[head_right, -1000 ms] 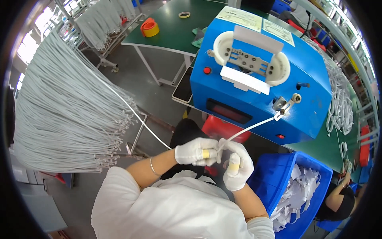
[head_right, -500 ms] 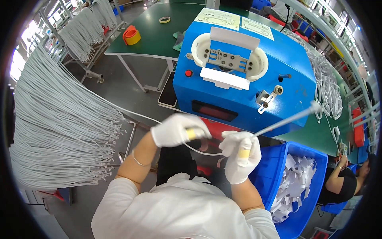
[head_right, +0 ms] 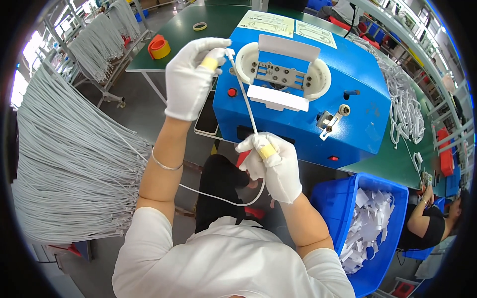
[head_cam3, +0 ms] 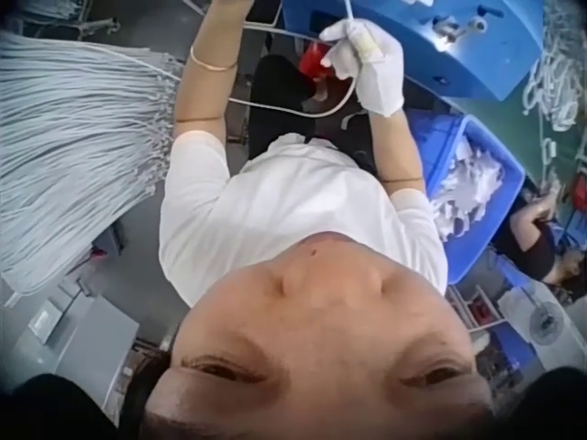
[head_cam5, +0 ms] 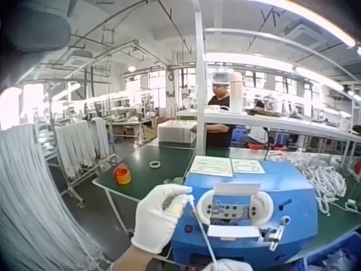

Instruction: Use a machine to coil and tie long white cables into bundles.

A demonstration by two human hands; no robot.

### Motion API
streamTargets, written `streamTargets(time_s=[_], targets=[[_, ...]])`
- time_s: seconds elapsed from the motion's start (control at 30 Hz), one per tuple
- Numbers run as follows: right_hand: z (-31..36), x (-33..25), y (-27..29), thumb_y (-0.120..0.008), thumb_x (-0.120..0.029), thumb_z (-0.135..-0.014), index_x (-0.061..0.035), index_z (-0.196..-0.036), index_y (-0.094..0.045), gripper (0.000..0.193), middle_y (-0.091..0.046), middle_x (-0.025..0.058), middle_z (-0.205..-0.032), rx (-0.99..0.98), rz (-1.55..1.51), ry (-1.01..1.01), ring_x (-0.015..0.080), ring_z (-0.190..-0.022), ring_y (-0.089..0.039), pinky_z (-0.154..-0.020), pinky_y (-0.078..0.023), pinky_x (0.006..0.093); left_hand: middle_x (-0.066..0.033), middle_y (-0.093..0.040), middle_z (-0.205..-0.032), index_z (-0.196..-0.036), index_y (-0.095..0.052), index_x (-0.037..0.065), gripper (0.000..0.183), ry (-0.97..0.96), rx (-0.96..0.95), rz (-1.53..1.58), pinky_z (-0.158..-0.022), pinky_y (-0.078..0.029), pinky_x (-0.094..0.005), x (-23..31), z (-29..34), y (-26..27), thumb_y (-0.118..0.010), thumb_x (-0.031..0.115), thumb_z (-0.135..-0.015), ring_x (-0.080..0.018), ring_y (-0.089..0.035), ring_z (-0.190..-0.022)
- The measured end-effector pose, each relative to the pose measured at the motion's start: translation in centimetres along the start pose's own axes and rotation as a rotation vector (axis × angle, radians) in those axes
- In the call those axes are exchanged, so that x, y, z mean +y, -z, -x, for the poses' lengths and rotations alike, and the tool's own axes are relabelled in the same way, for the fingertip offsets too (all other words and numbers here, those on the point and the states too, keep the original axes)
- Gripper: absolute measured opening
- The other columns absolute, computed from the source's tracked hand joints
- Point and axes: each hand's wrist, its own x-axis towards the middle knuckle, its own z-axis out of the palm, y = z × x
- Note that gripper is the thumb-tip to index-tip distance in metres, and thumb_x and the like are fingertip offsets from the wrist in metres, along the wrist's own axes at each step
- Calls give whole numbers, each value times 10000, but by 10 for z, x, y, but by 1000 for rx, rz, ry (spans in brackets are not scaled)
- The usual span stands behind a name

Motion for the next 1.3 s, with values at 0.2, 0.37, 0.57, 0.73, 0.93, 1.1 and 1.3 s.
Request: streamTargets(time_s=[0.2,0.37,0.57,0.73,0.93,1.1,1.3], targets=[[19,6,8,-475,-275,-978,51,-878,-619,370,-406,-3,-475,3,-128,-97,113,-404,-413,-498,-470,283,-65,-684,-867,-967,-679,-10,114,26,-30,-67,-721,-531,-231,-12,-2,-9,-631,60,-891,-103,-631,-764],[58,-5,68,-501,-295,-963,28,-856,-616,359,-445,-4,-473,235,189,-37,97,-367,-453,-376,-352,222,-57,-681,-867,-986,-680,-8,128,26,-34,-69,-714,-510,-228,-13,4,-5,-621,64,-898,-90,-615,-759],[51,-84,144,-546,-256,-949,-40,-855,-646,255,-413,-62,-549,696,750,268,17,-440,-350,-415,-202,199,-97,-688,-882,-989,-680,-7,143,163,-162,-183,-702,-504,-245,-8,30,14,-630,70,-879,-118,-630,-757],[-3,-110,193,-572,-243,-933,-51,-879,-674,224,-396,-77,-559,633,784,251,19,-440,-306,-418,-183,200,-69,-668,-874,-1015,-679,-22,217,300,-727,-334,-704,-492,-261,-36,84,52,-617,143,-888,-120,-592,-730],[-14,-102,211,-583,-245,-935,-48,-879,-681,227,-381,-90,-573,541,705,80,15,-437,-271,-406,-176,200,-163,-660,-1081,-1053,-675,49,346,685,-1049,-641,-912,-472,-390,-117,205,76,-576,329,-877,-352,-602,-1033],[8,-108,214,-556,-235,-962,-26,-917,-657,237,-359,-89,-579,520,637,189,0,-445,-260,-404,-168,188,-175,-668,-1070,-1080,-678,59,372,985,-1139,-646,-904,-481,-387,-126,254,74,-599,351,-864,-334,-624,-1023],[29,-106,210,-544,-243,-967,-9,-887,-618,259,-327,-94,-567,415,470,194,-2,-439,-252,-393,-184,182,-171,-673,-1056,-1076,-679,55,335,906,-1114,-579,-889,-480,-375,-126,242,57,-600,312,-876,-341,-623,-1012]])
